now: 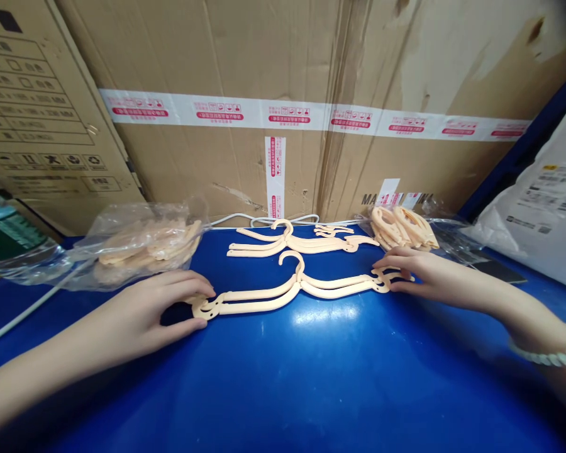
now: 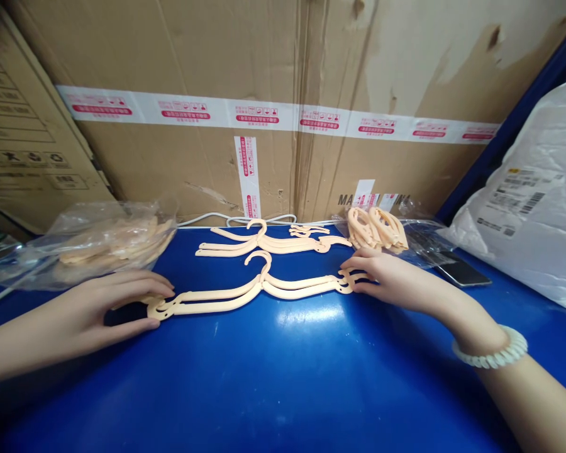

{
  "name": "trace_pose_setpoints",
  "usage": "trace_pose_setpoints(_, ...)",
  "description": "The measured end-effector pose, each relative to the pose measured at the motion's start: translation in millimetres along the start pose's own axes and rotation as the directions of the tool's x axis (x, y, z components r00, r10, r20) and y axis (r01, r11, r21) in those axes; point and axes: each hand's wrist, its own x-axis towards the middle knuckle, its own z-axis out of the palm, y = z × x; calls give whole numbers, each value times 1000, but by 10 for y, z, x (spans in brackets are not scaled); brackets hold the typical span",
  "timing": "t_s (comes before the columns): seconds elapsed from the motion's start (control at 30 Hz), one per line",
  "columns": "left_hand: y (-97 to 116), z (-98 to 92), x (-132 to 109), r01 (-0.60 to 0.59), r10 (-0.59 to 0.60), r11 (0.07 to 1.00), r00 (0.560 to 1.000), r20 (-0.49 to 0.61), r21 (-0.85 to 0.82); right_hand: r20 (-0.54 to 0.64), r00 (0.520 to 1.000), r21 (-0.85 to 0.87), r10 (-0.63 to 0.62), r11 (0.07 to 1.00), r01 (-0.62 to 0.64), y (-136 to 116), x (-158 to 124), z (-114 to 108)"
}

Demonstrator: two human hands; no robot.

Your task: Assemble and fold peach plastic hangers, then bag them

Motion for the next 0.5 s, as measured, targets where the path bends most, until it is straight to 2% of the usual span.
trace_pose_setpoints(0.17, -28, 24, 2, -18, 20, 998, 999, 27, -67, -1, 1000, -18, 5, 1000, -5, 19, -2, 9)
trace_pose_setpoints(0.5, -1, 12, 5, -8, 12, 997, 999, 44, -75, -17, 1000, -15, -11, 1000, 11, 44, -1, 36)
